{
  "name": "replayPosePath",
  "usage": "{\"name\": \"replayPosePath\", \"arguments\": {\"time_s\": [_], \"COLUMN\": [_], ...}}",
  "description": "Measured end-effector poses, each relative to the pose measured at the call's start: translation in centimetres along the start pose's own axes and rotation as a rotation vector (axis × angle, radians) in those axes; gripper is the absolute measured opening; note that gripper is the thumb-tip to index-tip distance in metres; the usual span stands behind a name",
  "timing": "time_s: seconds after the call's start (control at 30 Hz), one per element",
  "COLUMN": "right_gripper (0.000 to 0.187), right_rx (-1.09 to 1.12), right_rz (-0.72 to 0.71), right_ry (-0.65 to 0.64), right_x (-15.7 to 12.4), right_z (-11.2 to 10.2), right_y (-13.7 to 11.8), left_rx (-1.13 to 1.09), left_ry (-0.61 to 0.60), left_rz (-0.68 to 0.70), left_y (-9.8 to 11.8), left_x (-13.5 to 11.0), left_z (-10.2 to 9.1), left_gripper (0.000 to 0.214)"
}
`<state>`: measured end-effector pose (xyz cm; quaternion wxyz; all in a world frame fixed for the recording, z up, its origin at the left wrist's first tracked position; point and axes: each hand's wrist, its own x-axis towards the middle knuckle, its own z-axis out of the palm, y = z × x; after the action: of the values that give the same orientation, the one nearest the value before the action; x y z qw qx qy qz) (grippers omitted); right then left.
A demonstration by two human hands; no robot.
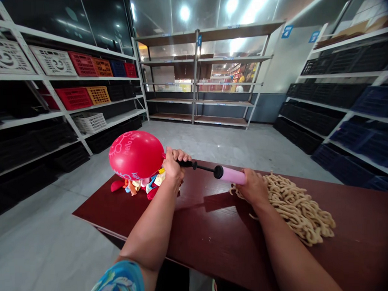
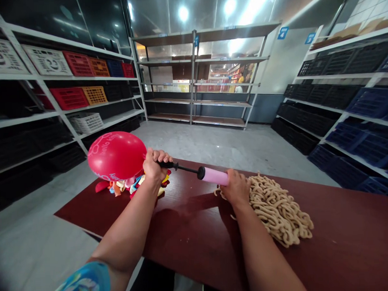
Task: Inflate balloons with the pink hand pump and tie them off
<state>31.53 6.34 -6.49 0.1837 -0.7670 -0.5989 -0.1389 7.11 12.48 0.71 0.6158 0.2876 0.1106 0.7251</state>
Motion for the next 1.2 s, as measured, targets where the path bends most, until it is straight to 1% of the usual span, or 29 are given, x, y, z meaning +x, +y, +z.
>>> {"name": "replayPosePath", "arguments": {"time_s": [0.07,0.17,0.33,0.43,0.6,0.73,0.83,0.93,1.03,1.1,1.2], "right_gripper": [0.028,0.027,0.024,0.026,0.029,0.030,0.030,0.027,0.027,0.026,0.025], "right_rx": [-0.008,-0.018,-0.026,-0.015,0.044,0.041,0.014,-0.002,-0.007,-0.009,-0.019], "right_rz": [0.022,-0.005,-0.085,-0.140,-0.187,-0.149,-0.088,-0.003,0.040,0.015,-0.036], "right_ry": [0.005,0.013,0.047,0.076,0.064,0.049,0.028,-0.005,-0.007,-0.009,-0.002], "right_x": [0.0,-0.1,-0.5,-0.9,-1.3,-0.8,-0.3,0.0,-0.1,-0.1,-0.3], "right_z": [0.0,0.1,0.4,0.3,0.0,0.0,0.0,0.0,0.0,0.2,0.4], "right_y": [0.5,0.5,-1.0,-2.1,-3.0,-2.5,-1.2,0.1,0.9,0.9,0.1], "left_rx": [-0.011,-0.035,-0.020,0.004,0.019,0.034,0.003,-0.021,-0.011,-0.010,-0.012], "left_ry": [0.010,0.012,0.000,-0.017,-0.060,-0.026,0.012,0.022,0.016,0.002,-0.010], "left_rz": [-0.003,-0.018,-0.069,-0.097,-0.086,-0.070,-0.034,-0.012,0.002,0.004,-0.024], "left_y": [0.3,0.0,-1.6,-2.4,-2.8,-1.8,-0.7,0.0,-0.1,-0.6,-1.4], "left_x": [0.1,0.0,-0.8,-1.3,-1.9,-1.4,-0.7,-0.3,-0.3,-0.3,-0.6], "left_z": [-0.1,0.0,0.4,0.7,1.0,1.0,0.7,0.4,0.2,0.2,0.3], "left_gripper": [0.051,0.050,0.052,0.053,0.054,0.054,0.053,0.053,0.052,0.052,0.052]}}
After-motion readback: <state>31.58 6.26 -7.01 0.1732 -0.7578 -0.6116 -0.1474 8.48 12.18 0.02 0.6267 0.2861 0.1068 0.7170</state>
